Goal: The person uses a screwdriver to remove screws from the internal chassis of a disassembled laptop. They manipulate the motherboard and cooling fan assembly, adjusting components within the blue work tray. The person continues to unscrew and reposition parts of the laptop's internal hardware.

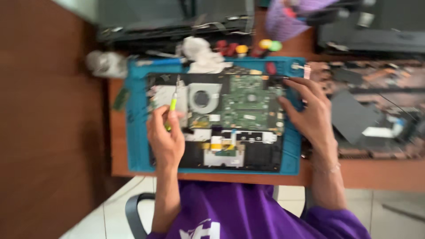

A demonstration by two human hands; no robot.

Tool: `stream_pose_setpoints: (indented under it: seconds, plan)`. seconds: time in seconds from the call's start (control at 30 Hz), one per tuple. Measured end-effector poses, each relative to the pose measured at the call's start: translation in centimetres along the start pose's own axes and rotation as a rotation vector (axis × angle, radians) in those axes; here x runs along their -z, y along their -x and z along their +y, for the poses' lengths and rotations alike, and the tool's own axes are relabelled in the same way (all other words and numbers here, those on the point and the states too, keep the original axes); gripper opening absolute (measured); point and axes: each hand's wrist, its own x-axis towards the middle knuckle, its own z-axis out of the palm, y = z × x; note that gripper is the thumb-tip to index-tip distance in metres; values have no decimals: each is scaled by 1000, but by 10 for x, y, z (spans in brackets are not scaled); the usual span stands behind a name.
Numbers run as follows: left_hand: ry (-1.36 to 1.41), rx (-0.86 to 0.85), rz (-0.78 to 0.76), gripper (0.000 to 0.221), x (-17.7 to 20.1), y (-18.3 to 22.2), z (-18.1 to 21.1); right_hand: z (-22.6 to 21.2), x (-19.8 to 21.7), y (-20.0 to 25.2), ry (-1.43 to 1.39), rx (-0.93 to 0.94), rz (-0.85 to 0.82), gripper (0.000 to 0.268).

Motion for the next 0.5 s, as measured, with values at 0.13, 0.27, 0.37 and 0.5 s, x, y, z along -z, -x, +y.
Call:
stream_pose_setpoints:
  seconds: [0.13, 0.27, 0.37, 0.5]
  plan:
    - [-71, 31, 89, 12, 18, 6, -7, 8, -8, 5, 48, 102, 41, 33]
    - [-201, 45, 202, 13, 37, 19, -26, 15, -11, 10, 85, 151, 47, 24]
    - [-243, 132, 217, 14, 50, 33, -40, 12, -9, 12, 105, 165, 48, 26]
    - [-320, 164, 196, 13, 65, 48, -49, 3, -11, 9, 51, 133, 65, 26]
